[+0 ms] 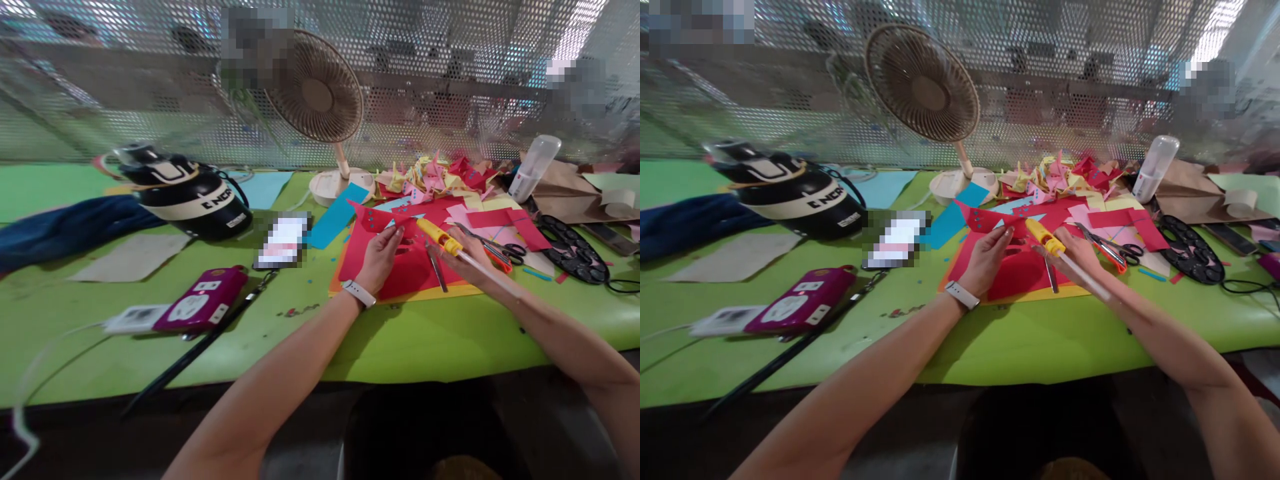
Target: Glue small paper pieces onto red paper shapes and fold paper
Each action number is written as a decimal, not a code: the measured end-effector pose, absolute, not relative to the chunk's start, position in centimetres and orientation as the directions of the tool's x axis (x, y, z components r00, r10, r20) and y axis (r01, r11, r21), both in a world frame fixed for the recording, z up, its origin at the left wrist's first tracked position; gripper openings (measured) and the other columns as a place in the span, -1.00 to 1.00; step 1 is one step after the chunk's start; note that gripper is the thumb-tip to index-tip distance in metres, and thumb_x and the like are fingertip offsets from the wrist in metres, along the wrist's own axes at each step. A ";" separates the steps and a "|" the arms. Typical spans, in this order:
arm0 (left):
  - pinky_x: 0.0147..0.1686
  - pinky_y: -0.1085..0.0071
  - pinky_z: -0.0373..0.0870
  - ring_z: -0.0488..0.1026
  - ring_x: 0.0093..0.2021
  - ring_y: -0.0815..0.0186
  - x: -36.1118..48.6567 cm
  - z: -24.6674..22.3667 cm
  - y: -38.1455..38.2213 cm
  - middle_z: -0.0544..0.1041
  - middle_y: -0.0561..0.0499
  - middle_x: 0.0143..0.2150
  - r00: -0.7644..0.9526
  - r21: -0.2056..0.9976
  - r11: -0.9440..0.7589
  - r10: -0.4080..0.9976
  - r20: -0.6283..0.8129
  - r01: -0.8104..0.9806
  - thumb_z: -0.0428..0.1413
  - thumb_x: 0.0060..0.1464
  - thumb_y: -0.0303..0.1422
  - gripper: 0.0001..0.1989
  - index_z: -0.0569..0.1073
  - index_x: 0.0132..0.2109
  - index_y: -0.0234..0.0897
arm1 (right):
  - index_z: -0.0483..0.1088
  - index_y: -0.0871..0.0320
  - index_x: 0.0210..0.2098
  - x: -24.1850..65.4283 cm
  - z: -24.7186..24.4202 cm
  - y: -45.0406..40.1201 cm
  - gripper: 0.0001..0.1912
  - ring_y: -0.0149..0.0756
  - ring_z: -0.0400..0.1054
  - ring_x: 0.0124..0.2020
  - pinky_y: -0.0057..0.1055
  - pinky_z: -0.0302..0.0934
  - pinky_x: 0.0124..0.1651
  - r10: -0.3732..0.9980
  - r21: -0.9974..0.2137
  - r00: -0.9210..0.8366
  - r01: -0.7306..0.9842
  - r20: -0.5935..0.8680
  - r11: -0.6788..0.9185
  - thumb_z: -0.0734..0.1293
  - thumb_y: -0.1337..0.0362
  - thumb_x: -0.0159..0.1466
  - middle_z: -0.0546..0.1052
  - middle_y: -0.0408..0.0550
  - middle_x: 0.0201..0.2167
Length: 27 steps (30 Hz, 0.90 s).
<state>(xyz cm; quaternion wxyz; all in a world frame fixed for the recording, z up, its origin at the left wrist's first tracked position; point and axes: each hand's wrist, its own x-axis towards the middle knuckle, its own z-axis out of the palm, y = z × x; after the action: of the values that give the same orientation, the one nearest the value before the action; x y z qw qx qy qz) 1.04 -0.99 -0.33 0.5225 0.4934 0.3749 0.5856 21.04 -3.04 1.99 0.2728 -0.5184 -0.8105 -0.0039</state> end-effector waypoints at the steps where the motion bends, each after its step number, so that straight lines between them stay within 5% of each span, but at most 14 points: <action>1: -0.31 0.39 0.48 0.52 -0.38 0.34 1.0 -0.2 -1.0 0.56 0.01 -0.37 0.021 0.951 -0.161 0.985 0.172 -0.266 0.26 -0.03 -0.07 -0.66 0.52 -0.28 -0.27 | 0.31 0.14 -0.23 21.5 2.6 -3.0 -0.76 -0.25 0.36 -0.48 -0.39 0.03 -0.48 0.838 -0.249 -0.307 0.859 0.450 0.448 0.18 0.09 0.32 0.50 -0.03 -0.38; 7: -0.37 0.44 0.45 0.55 -0.36 0.32 0.6 0.2 -0.4 0.59 0.00 -0.36 -0.066 0.916 -0.135 0.991 0.119 -0.378 0.30 -0.10 -0.08 -0.65 0.50 -0.30 -0.26 | 0.32 0.13 -0.10 26.2 6.7 -2.8 -0.65 -0.08 0.43 -0.23 -0.34 0.16 -0.34 0.895 -0.122 -0.191 0.958 0.404 0.259 0.33 0.15 0.15 0.52 0.09 -0.12; 16: -0.32 0.40 0.46 0.57 -0.31 0.29 -0.3 1.1 1.0 0.57 0.01 -0.37 -0.229 0.849 -0.235 0.964 0.138 -0.474 0.23 0.01 -0.15 -0.76 0.43 -0.33 -0.22 | 0.40 0.11 -0.01 35.7 4.8 -4.4 -0.44 -0.06 0.47 -0.14 -0.27 0.30 -0.17 0.990 -0.170 -0.070 0.981 0.126 0.091 0.45 0.08 0.00 0.57 0.08 -0.13; 21: -0.31 0.39 0.46 0.57 -0.32 0.29 -0.6 1.5 1.2 0.59 -0.02 -0.36 -0.231 0.844 -0.209 0.967 0.105 -0.494 0.20 0.06 -0.20 -0.81 0.44 -0.33 -0.22 | 0.43 0.17 0.03 37.0 7.2 -4.9 -0.47 -0.01 0.46 -0.06 -0.18 0.30 -0.02 0.985 -0.137 -0.173 0.976 -0.004 0.171 0.42 0.20 0.06 0.55 0.13 -0.03; 25: -0.30 0.40 0.45 0.57 -0.30 0.29 -0.9 1.5 1.6 0.59 0.01 -0.37 -0.273 0.828 -0.225 0.958 0.091 -0.514 0.21 0.04 -0.21 -0.82 0.43 -0.33 -0.20 | 0.47 0.09 0.01 33.1 8.8 -4.8 -0.64 0.00 0.41 0.01 -0.10 0.25 0.07 0.938 -0.095 -0.271 0.950 0.218 0.297 0.28 0.23 0.24 0.54 0.08 -0.01; 27: -0.31 0.40 0.44 0.58 -0.30 0.30 -1.1 1.4 1.7 0.60 0.03 -0.37 -0.289 0.822 -0.223 0.954 0.075 -0.524 0.21 0.04 -0.22 -0.83 0.42 -0.33 -0.19 | 0.43 0.05 0.07 29.8 7.9 -4.4 -0.62 -0.06 0.41 0.00 -0.18 0.28 0.02 0.877 -0.114 -0.431 0.881 0.211 0.460 0.25 0.27 0.27 0.54 0.04 -0.02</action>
<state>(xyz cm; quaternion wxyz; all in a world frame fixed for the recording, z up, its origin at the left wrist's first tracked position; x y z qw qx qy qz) -1.14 1.71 1.39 0.5130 0.3041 0.3543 0.7203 29.80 -4.37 7.95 0.1207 -0.5196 -0.8458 -0.0068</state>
